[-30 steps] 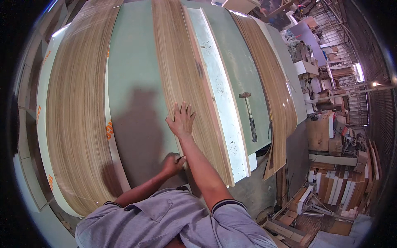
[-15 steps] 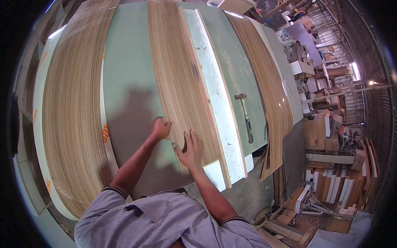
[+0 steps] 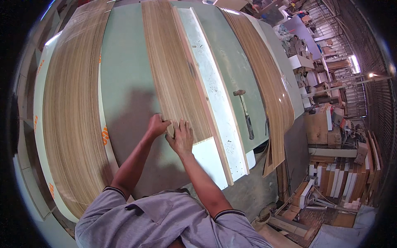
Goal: The person applies wood veneer strips onto panels, smoothing each strip by hand and using a tool to trim along the edges.
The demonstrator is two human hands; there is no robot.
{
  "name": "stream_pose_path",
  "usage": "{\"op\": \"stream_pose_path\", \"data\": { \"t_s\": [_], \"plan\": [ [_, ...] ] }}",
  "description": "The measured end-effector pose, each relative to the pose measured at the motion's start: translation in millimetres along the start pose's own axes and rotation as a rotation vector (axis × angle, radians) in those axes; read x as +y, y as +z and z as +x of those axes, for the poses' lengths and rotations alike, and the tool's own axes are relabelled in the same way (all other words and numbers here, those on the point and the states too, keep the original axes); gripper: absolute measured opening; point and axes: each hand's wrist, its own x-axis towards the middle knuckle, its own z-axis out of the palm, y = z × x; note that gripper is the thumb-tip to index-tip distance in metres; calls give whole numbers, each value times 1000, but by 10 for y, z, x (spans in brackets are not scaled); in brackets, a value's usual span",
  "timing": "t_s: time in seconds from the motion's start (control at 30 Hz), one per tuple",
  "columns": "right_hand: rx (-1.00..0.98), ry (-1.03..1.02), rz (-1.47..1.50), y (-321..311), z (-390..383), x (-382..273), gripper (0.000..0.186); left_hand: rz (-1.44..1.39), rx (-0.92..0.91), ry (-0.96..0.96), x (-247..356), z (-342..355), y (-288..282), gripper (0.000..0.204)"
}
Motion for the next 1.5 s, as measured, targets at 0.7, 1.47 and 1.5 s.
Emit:
{"op": "stream_pose_path", "data": {
  "t_s": [0.7, 1.47, 1.5],
  "plan": [
    [-53, -8, 177, -836, -1370, 423, 40, 37, 205, -154, 206, 1480, -663, 41],
    [-115, 128, 117, -1004, -2115, 722, 38, 157, 292, -123, 644, 2463, -1159, 45],
    [-109, 123, 121, -1008, -2115, 734, 38, 185, 310, -114, 626, 2526, -1177, 46]
  ]
}}
